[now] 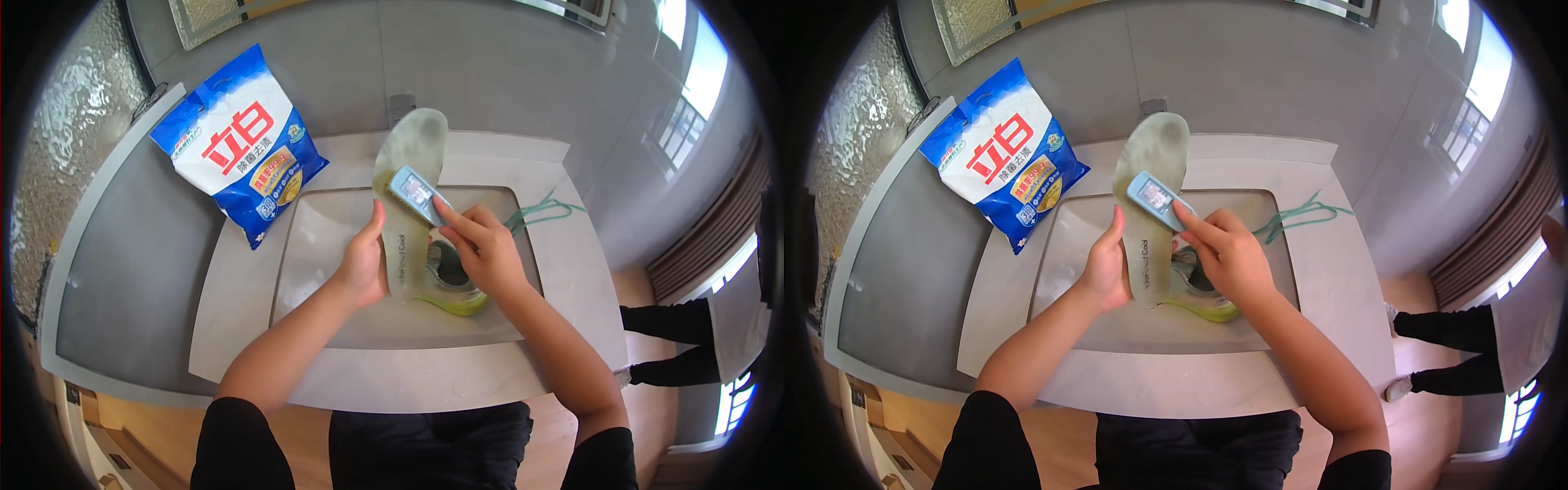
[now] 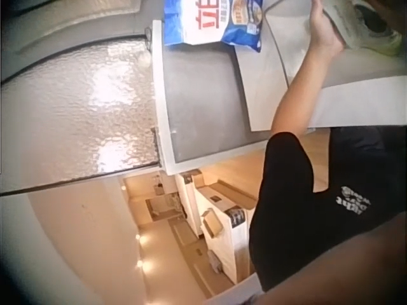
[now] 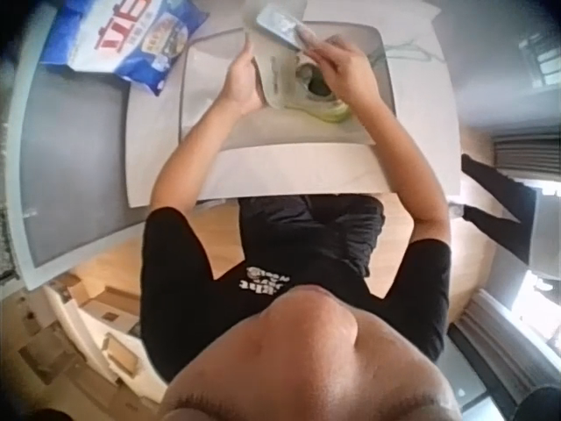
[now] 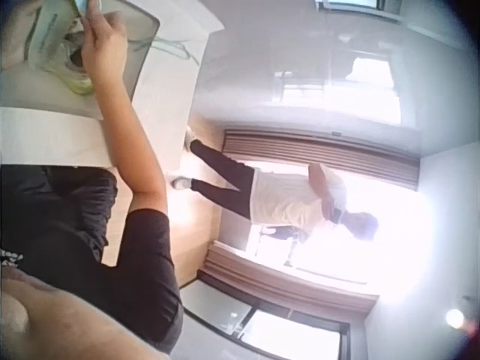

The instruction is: The person scrubs a light green sneaker and its insole with a brush over a bathroom sink. They remove the insole, scrub both sides of it, and then scrub the shoe's interior and exterior surfaces. The person rinses the insole under running water and continues scrubbing throughout the clip.

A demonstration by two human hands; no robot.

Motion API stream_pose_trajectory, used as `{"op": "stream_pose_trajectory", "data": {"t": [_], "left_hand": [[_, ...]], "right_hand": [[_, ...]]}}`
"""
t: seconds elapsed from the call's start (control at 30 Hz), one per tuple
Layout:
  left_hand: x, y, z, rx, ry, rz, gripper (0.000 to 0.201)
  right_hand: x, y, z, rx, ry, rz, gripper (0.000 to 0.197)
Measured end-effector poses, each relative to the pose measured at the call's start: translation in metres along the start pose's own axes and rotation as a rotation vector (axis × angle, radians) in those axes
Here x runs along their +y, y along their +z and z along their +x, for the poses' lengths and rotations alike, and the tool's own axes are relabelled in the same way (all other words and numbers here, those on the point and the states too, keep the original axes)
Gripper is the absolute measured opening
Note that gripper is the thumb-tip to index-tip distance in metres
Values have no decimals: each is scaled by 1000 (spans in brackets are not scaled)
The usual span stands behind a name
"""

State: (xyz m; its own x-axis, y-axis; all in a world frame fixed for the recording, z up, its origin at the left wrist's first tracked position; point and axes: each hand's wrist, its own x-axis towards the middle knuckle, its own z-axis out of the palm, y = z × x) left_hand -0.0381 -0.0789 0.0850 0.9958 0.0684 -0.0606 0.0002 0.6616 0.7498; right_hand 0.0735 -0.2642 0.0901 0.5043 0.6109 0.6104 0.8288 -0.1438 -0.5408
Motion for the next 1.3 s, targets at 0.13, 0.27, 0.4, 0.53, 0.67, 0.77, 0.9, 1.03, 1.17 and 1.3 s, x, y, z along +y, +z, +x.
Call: {"op": "stream_pose_trajectory", "data": {"t": [0.13,0.27,0.4,0.53,0.67,0.77,0.9,1.03,1.17,1.3], "left_hand": [[8,9,0,-5,147,-136,73],[24,-2,-7,-97,240,-200,64],[29,-9,-4,-85,266,-273,61],[26,-17,1,-130,228,-278,63],[27,-28,1,-96,176,-123,61],[28,-34,4,-19,71,-104,63],[19,-28,4,-87,-22,-27,63],[14,-11,-1,-158,-51,39,68],[9,5,-1,-186,9,2,76],[8,9,2,-79,73,-45,79]], "right_hand": [[-10,11,-9,-123,-79,-22,45],[-19,17,-17,-267,-139,46,47],[-22,4,-17,-430,-159,135,45],[-15,2,-17,-505,-220,170,43],[-11,-1,-13,-484,-196,400,44],[-5,-13,-7,-191,-74,343,45],[-2,-14,-2,-13,-94,-2,51],[-5,-7,-3,-46,-76,-97,52],[1,3,-7,-99,-89,-127,53],[-4,4,-8,-191,-77,-139,54]]}}
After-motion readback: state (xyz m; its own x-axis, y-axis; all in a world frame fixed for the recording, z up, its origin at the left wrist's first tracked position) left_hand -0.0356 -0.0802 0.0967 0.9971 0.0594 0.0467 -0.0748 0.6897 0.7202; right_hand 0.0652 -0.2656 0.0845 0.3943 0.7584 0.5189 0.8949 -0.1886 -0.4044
